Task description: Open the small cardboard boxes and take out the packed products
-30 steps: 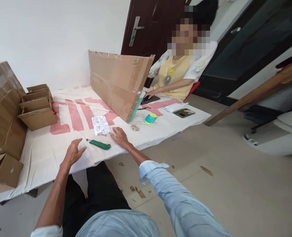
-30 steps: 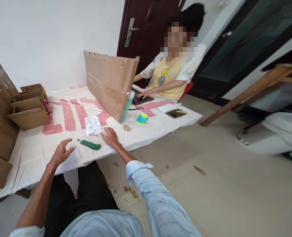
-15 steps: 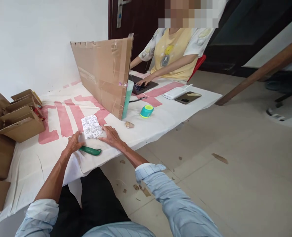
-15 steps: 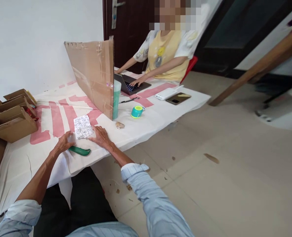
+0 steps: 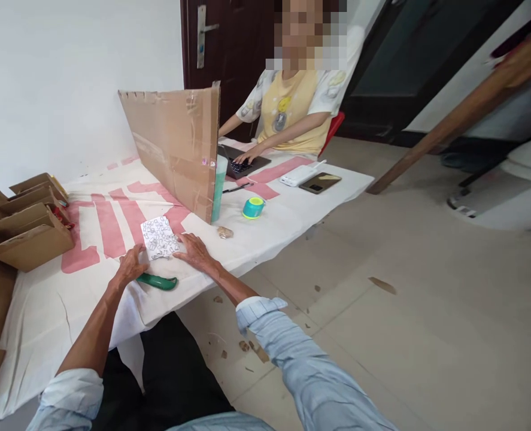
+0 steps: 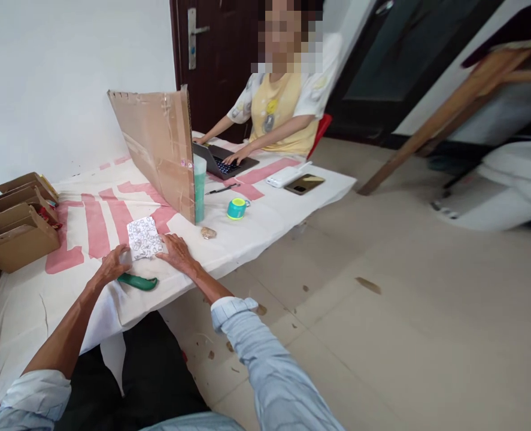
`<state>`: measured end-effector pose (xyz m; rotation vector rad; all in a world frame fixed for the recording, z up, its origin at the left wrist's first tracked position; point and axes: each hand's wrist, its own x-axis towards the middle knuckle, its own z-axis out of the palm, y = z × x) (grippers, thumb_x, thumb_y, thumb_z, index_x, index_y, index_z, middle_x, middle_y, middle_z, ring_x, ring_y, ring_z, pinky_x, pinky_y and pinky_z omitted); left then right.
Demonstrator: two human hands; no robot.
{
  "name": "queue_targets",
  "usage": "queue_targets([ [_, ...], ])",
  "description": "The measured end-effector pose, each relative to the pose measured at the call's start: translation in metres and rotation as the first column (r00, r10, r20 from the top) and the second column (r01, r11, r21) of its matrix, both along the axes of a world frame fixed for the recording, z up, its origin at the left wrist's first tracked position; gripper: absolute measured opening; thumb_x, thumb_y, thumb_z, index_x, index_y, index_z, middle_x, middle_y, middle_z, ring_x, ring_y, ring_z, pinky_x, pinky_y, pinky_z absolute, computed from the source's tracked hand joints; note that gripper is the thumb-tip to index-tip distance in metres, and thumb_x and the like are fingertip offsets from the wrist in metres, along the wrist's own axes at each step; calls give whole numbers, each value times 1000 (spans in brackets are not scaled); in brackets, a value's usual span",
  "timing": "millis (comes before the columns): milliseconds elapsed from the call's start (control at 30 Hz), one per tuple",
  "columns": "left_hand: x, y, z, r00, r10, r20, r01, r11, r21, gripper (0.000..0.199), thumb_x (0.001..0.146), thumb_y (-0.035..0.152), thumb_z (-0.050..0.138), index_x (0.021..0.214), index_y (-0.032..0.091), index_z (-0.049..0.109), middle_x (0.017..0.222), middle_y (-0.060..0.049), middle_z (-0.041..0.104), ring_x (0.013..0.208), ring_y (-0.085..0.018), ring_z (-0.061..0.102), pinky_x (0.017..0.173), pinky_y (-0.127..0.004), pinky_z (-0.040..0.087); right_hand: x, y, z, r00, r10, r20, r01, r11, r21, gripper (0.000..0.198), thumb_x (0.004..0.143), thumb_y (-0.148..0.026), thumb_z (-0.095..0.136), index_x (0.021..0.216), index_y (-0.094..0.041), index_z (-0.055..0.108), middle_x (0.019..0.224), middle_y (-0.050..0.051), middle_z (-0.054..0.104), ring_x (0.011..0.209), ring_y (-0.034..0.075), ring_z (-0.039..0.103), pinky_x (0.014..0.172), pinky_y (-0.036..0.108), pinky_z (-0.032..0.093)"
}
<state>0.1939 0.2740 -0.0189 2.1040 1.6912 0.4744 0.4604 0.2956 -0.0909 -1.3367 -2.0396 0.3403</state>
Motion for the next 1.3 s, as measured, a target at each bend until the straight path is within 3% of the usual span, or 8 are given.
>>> queue_targets([
  [200, 1, -27, 17, 987, 34, 160, -54, 991, 126, 65, 74, 14, 66, 139, 18, 61, 140, -17, 70, 132, -37, 63, 116, -58, 47, 4, -11, 5, 996, -21, -92, 25, 999, 42, 47, 92, -40, 72, 133, -19, 63, 127, 16, 71, 113, 31, 66, 98, 45, 54],
  [400, -30, -153, 9, 934, 201, 295, -293, 903, 312, 44, 86, 14, 66, 129, 23, 68, 115, -10, 75, 115, -26, 70, 103, -43, 57, -1, -55, -21, 941, -43, -335, 105, 980, 170, 36, 96, -54, 58, 113, -24, 68, 104, 14, 70, 94, 32, 68, 80, 48, 58],
  [567, -52, -245, -16, 839, 306, 450, -484, 798, 360, 23, 83, 10, 68, 102, 22, 76, 83, -3, 72, 82, -19, 70, 81, -34, 58, -23, -104, -38, 973, 156, -167, -117, 968, 223, 38, 94, -61, 60, 105, -26, 70, 103, 13, 72, 95, 33, 69, 86, 48, 56],
  [767, -100, -295, -23, 762, 435, 481, -630, 669, 393, 27, 80, 2, 62, 94, 21, 76, 84, -3, 71, 81, -18, 69, 82, -33, 59, -31, -118, -57, 980, 198, -18, -186, 944, 271, 47, 94, -66, 55, 101, -22, 71, 98, 15, 75, 92, 36, 69, 85, 51, 55],
  [867, -130, -314, -14, 724, 499, 476, -689, 551, 471, 30, 83, 4, 62, 103, 22, 75, 105, -9, 72, 104, -25, 69, 98, -43, 58, -29, -114, -62, 974, 226, 17, -218, 913, 344, 42, 95, -63, 56, 99, -23, 70, 96, 14, 75, 89, 36, 70, 84, 50, 55],
  [1033, -200, -342, 13, 526, 786, 326, -739, 233, 632, 56, 80, 19, 82, 134, 21, 68, 148, -20, 56, 143, -39, 50, 120, -60, 44, -30, -112, -63, 953, 281, 111, -299, 829, 473, 37, 99, -57, 58, 98, -23, 70, 93, 12, 75, 86, 32, 70, 81, 46, 53],
  [1133, -243, -349, 26, 428, 864, 264, -793, 219, 568, 77, 73, 28, 91, 144, 24, 61, 165, -20, 41, 155, -45, 35, 123, -66, 38, -33, -115, -60, 963, 244, 117, -269, 833, 483, 35, 100, -55, 57, 97, -23, 70, 92, 11, 74, 84, 30, 68, 81, 44, 53],
  [1300, -277, -349, 29, 464, 866, 185, -797, 318, 513, 85, 69, 33, 94, 147, 26, 60, 172, -19, 32, 161, -47, 26, 125, -69, 32, -38, -118, -58, 978, 183, 94, -206, 882, 424, 35, 98, -55, 59, 93, -23, 71, 93, 10, 74, 86, 29, 65, 81, 42, 52],
])
